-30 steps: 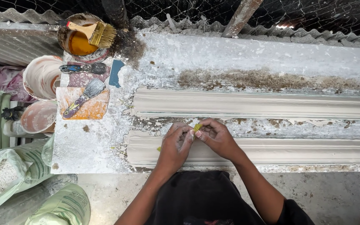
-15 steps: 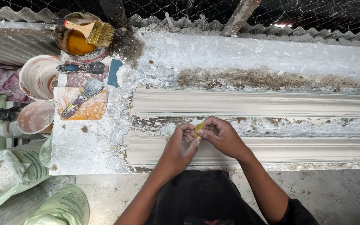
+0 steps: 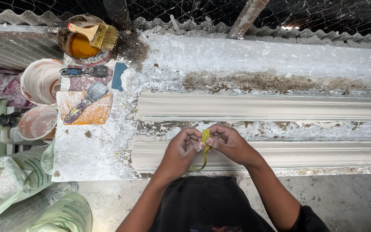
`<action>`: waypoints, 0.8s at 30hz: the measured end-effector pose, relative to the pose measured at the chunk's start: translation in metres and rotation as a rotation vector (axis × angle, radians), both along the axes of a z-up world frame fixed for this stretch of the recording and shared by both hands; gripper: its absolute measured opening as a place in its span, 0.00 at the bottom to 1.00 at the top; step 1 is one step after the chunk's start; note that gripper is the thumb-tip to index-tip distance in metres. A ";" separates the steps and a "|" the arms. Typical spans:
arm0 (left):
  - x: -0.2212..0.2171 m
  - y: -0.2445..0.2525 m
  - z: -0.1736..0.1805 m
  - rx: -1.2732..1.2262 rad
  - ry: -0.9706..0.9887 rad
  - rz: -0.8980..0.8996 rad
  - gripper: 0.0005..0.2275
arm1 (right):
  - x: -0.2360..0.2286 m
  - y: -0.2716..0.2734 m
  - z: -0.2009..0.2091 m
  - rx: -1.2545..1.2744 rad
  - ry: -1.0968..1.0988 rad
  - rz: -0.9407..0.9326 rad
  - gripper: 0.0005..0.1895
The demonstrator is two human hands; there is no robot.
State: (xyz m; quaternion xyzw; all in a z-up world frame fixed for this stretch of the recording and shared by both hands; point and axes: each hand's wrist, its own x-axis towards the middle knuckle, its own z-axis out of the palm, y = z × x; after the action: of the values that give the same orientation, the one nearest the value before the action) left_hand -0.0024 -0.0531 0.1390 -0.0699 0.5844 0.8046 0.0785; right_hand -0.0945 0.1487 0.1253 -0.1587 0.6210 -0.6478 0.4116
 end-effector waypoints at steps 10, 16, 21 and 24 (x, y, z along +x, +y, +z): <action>0.007 0.009 0.025 -0.471 0.182 0.161 0.08 | 0.002 0.000 -0.009 -0.066 -0.009 -0.095 0.10; 0.008 0.009 0.031 -0.373 0.075 0.123 0.11 | 0.005 -0.005 0.004 -0.046 0.061 -0.085 0.08; 0.009 0.009 0.027 -0.465 0.165 0.200 0.10 | 0.005 -0.002 0.011 0.092 0.081 -0.065 0.08; 0.006 0.009 0.033 -0.417 0.062 0.149 0.09 | 0.004 0.005 0.012 0.075 0.060 -0.047 0.07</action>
State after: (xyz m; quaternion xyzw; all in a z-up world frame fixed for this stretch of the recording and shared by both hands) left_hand 0.0037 -0.0437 0.1715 -0.1027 0.7335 0.6717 -0.0152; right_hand -0.0902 0.1540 0.1369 -0.1479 0.6604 -0.6285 0.3835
